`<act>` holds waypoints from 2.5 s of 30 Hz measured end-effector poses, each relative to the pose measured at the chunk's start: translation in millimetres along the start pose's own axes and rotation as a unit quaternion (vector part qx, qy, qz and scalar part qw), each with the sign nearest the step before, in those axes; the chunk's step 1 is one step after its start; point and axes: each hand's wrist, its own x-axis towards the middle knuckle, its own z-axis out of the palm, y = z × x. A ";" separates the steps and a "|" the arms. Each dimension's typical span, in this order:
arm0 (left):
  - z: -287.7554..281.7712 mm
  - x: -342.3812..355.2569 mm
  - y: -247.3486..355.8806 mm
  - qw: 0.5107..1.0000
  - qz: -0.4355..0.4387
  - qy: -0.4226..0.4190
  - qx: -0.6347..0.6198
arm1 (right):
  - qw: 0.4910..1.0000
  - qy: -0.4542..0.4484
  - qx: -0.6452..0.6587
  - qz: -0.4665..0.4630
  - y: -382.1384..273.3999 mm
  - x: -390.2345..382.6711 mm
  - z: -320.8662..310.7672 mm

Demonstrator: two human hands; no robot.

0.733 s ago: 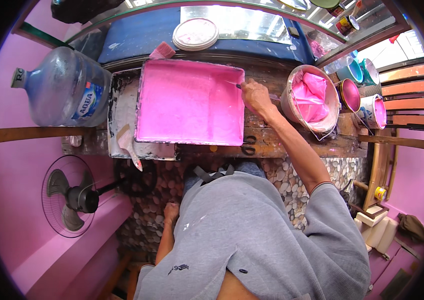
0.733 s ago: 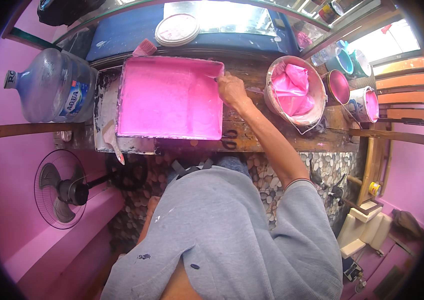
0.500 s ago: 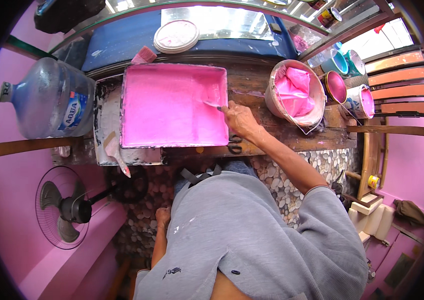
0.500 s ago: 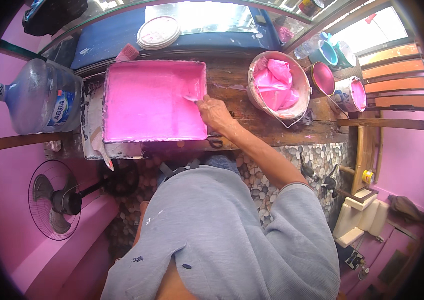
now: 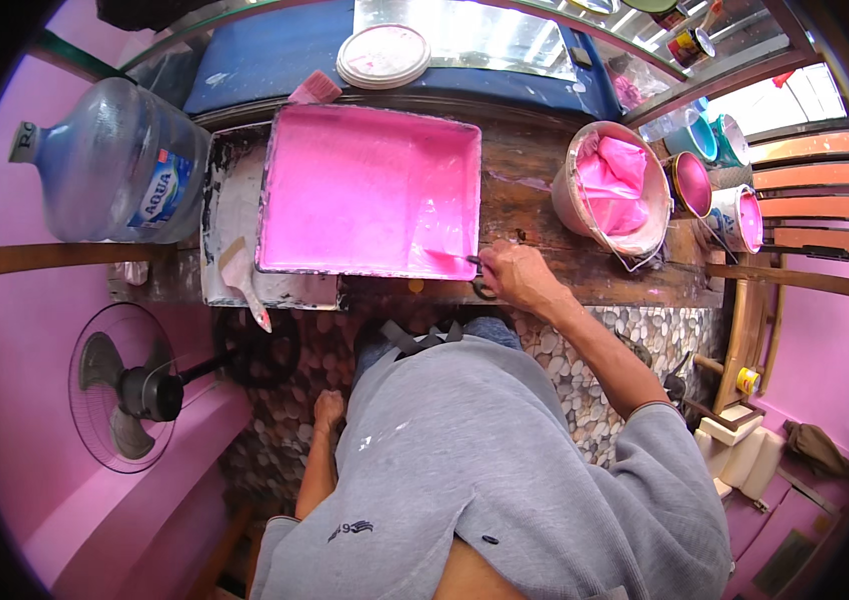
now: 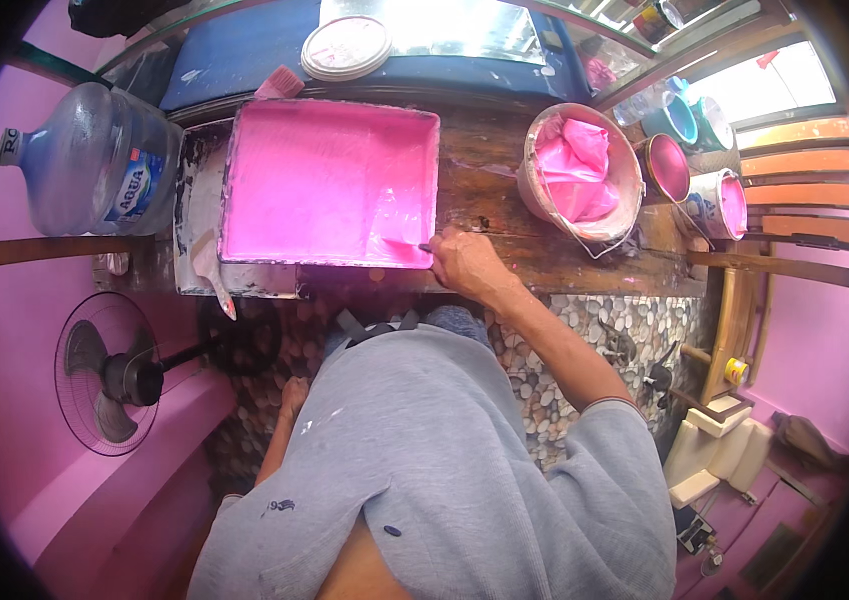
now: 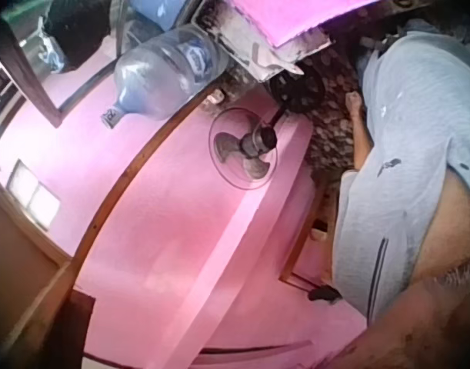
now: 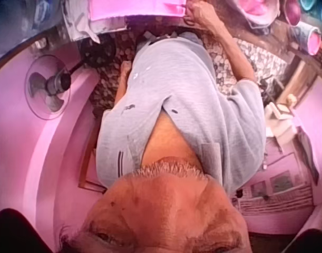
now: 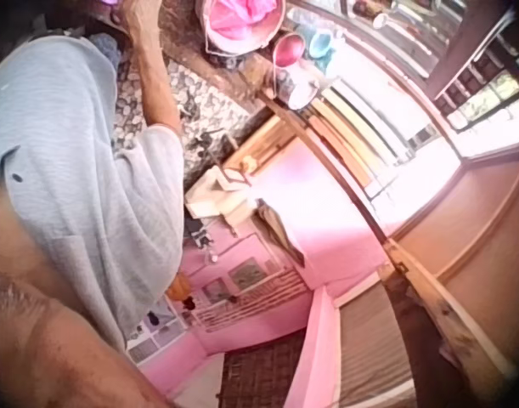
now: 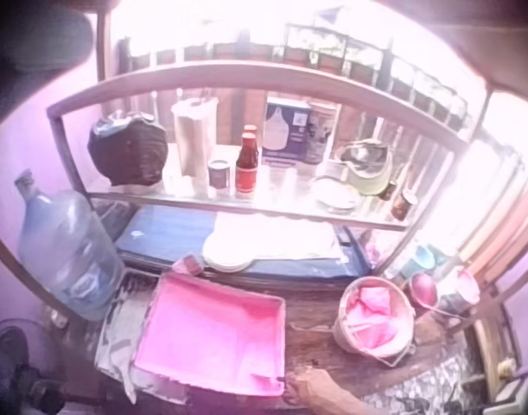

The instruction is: The person spreads pink paint in a tray using a putty knife, stirs paint in a small bucket with a stick, and then dips a paint roller into a bucket of pink paint.

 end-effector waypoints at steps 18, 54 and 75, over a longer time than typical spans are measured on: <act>4.7 -20.4 -1.8 0.995 -0.080 -0.017 -0.051 | 0.972 0.187 0.049 0.132 22.7 77.6 8.8; 14.6 -7.5 -3.3 0.997 -0.060 0.008 -0.046 | 0.992 0.096 0.065 0.052 -22.8 -22.9 17.5; 24.7 -38.0 -11.5 0.992 -0.105 -0.013 -0.073 | 0.992 0.087 -0.013 0.089 45.5 81.9 -15.3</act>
